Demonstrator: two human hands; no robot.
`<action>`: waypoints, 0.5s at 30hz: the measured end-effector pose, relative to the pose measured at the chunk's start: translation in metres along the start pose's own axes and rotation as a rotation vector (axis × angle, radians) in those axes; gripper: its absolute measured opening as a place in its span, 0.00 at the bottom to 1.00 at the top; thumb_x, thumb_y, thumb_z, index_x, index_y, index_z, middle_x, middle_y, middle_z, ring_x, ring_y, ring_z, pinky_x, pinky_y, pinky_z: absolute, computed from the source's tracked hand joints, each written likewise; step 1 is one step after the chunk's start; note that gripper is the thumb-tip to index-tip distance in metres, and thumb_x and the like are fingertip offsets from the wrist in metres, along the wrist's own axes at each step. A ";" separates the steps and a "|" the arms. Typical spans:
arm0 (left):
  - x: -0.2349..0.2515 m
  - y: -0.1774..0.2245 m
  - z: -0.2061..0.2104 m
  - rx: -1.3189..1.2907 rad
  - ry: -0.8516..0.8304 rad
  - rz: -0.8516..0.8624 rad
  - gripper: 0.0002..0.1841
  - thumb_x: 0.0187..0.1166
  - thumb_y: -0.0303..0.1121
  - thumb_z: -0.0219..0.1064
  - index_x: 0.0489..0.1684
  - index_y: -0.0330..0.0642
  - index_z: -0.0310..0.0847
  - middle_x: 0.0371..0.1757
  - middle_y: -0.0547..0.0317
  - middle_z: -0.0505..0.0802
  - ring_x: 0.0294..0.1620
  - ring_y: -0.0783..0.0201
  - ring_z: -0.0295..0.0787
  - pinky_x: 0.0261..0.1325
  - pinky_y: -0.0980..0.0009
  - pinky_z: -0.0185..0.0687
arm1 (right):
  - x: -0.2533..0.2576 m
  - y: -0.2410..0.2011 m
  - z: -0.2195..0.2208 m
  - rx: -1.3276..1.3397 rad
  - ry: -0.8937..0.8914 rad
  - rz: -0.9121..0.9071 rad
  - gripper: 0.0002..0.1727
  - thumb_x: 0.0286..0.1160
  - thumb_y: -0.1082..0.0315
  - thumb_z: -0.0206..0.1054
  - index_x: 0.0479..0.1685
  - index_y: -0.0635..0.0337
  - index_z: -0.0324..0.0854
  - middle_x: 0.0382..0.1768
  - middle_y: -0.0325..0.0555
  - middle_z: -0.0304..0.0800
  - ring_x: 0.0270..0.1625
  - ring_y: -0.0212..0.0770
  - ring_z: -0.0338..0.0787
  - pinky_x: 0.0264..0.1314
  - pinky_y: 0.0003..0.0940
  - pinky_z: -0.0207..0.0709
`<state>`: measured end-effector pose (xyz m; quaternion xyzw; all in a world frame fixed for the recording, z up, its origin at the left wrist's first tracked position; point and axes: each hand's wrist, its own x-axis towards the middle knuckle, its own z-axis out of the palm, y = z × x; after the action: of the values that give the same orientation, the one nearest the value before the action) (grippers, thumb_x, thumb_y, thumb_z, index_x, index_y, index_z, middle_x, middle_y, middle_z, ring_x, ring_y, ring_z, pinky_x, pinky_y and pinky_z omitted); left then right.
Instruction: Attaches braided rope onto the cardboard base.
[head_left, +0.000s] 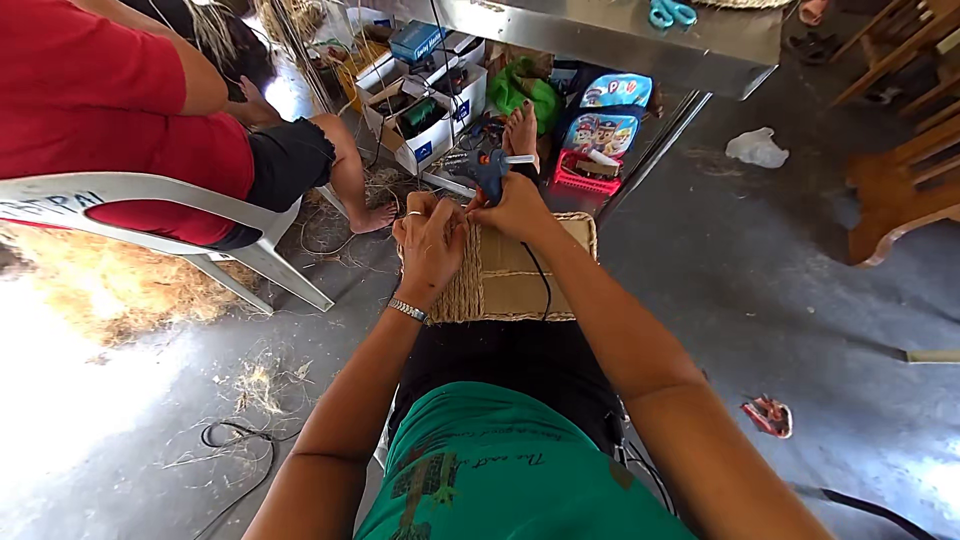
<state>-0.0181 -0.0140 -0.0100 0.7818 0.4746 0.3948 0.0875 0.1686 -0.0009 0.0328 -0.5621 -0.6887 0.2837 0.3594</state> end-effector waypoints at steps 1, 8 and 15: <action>-0.001 -0.001 0.001 -0.010 0.011 0.015 0.08 0.78 0.42 0.65 0.47 0.59 0.87 0.58 0.54 0.80 0.61 0.52 0.77 0.63 0.44 0.64 | -0.001 0.000 0.000 0.008 0.010 0.002 0.17 0.58 0.67 0.84 0.44 0.59 0.86 0.38 0.39 0.96 0.44 0.35 0.93 0.57 0.43 0.84; -0.014 -0.005 0.005 0.040 0.062 0.155 0.11 0.85 0.42 0.61 0.51 0.55 0.90 0.63 0.53 0.83 0.66 0.52 0.78 0.69 0.44 0.68 | -0.012 0.000 0.002 0.053 0.081 0.005 0.15 0.59 0.67 0.85 0.42 0.61 0.88 0.39 0.46 0.95 0.45 0.41 0.93 0.56 0.50 0.85; -0.014 -0.012 0.015 0.155 0.072 0.235 0.16 0.89 0.44 0.55 0.57 0.58 0.91 0.64 0.51 0.90 0.68 0.46 0.84 0.76 0.32 0.64 | -0.010 -0.003 -0.001 0.010 0.030 0.091 0.12 0.64 0.65 0.83 0.41 0.60 0.89 0.39 0.45 0.94 0.46 0.41 0.92 0.58 0.48 0.84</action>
<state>-0.0192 -0.0152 -0.0336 0.8218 0.4115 0.3925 -0.0370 0.1689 -0.0113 0.0337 -0.5952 -0.6556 0.2946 0.3593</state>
